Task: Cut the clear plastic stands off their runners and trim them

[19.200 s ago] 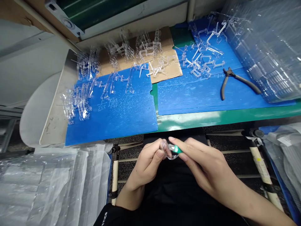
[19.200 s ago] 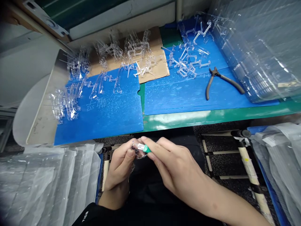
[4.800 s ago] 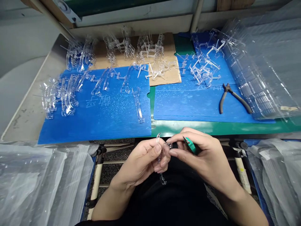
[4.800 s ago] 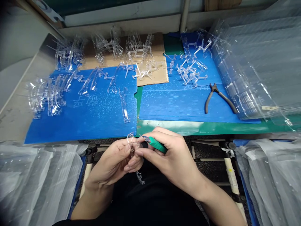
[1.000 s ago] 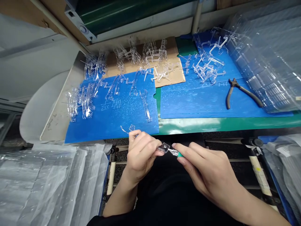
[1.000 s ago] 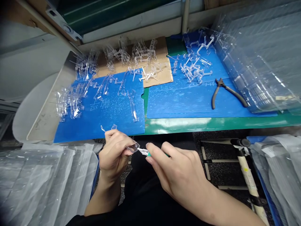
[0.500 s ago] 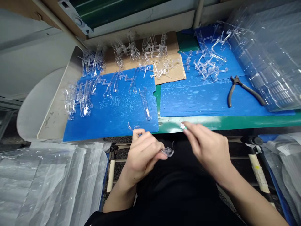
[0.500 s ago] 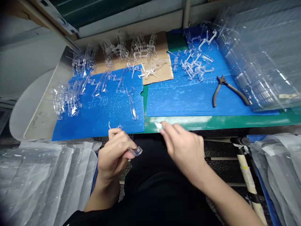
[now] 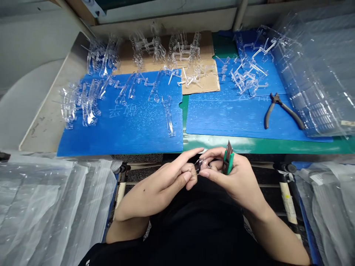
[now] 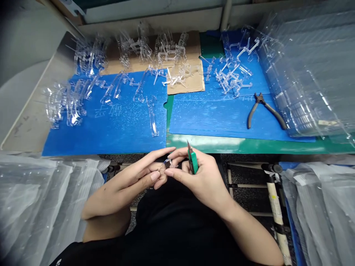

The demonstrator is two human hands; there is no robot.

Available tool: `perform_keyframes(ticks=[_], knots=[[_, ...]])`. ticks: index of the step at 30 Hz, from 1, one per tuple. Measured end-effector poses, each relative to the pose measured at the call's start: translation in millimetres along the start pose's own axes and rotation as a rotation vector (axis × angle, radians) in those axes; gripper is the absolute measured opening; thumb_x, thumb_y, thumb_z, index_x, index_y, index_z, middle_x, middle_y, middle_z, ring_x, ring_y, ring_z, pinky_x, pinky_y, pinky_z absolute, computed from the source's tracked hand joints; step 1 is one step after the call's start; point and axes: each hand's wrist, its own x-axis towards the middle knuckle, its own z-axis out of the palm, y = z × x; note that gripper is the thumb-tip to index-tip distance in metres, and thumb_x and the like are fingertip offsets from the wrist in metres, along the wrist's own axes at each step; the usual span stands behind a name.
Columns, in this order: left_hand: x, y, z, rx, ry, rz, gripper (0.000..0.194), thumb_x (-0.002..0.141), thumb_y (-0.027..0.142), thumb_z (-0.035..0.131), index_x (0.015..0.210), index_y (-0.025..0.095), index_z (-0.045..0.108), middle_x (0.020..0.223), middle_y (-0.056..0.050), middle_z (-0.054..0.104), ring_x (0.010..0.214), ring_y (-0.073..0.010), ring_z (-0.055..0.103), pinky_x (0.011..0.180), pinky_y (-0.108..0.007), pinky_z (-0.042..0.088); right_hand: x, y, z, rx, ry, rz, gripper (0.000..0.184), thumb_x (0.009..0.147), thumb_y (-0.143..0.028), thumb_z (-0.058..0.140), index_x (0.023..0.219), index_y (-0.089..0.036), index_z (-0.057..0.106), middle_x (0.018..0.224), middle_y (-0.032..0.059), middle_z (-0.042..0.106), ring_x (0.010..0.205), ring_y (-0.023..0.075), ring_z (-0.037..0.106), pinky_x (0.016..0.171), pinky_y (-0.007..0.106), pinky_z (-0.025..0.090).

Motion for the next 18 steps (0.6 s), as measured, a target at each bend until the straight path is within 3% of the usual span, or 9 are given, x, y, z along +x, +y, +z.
perform_keyframes(ticks=[4,6,10,14,16,18], knots=[[-2.0,-0.7,0.3,-0.140,-0.006,-0.018,0.065,0.119,0.031,0.044,0.179,0.024,0.020,0.087,-0.003,0.070,0.079,-0.0168,0.066,0.078,-0.032,0.053,2.0,3.4,-8.7,0.197,-0.085,0.149,0.033,0.086,-0.044,0.096,0.108,-0.022,0.084,0.089,0.0020,0.074,0.049,0.0042,0.035,0.044,0.023,0.024],[-2.0,-0.1,0.5,-0.155,-0.016,-0.023,0.068,0.120,0.032,0.043,0.180,0.023,0.015,0.087,-0.003,0.071,0.079,-0.0167,0.065,0.078,-0.032,0.054,1.1,5.2,-10.6,0.205,-0.081,0.152,0.029,0.090,-0.045,0.094,0.105,-0.022,0.085,0.083,0.0010,0.072,0.048,0.0039,0.033,0.044,0.023,0.022],[-3.1,3.3,-1.1,-0.170,-0.045,-0.030,0.069,0.120,0.031,0.042,0.181,0.022,0.011,0.089,-0.004,0.074,0.075,-0.0158,0.064,0.076,-0.030,0.056,-2.1,7.3,-11.4,0.150,-0.056,0.104,0.018,0.094,-0.039,0.091,0.096,-0.022,0.085,0.062,-0.0057,0.054,0.049,0.0057,0.034,0.046,0.023,0.023],[-7.2,4.6,-3.5,-0.158,-0.047,-0.029,0.069,0.119,0.028,0.041,0.181,0.022,0.010,0.091,-0.006,0.078,0.074,-0.0160,0.067,0.080,-0.032,0.059,-2.0,9.3,-8.1,0.106,-0.038,0.024,0.009,0.093,-0.031,0.091,0.095,-0.024,0.086,0.088,-0.0005,0.067,0.052,0.0044,0.037,0.045,0.023,0.024],[-10.0,2.7,-4.1,-0.121,-0.044,-0.037,0.069,0.119,0.027,0.043,0.181,0.023,0.013,0.093,-0.006,0.080,0.076,-0.0162,0.070,0.081,-0.032,0.060,-1.4,10.0,-5.9,0.099,-0.016,-0.001,0.011,0.092,-0.031,0.092,0.096,-0.023,0.085,0.096,0.0010,0.068,0.052,0.0043,0.037,0.044,0.024,0.025],[-13.2,-1.0,-5.0,-0.019,-0.004,-0.042,0.062,0.116,0.027,0.050,0.176,0.025,0.032,0.098,-0.006,0.082,0.083,-0.0178,0.075,0.082,-0.032,0.061,-1.9,9.4,-5.7,0.112,0.039,-0.032,0.014,0.092,-0.033,0.092,0.096,-0.023,0.084,0.095,0.0008,0.067,0.052,0.0047,0.035,0.044,0.024,0.026]])
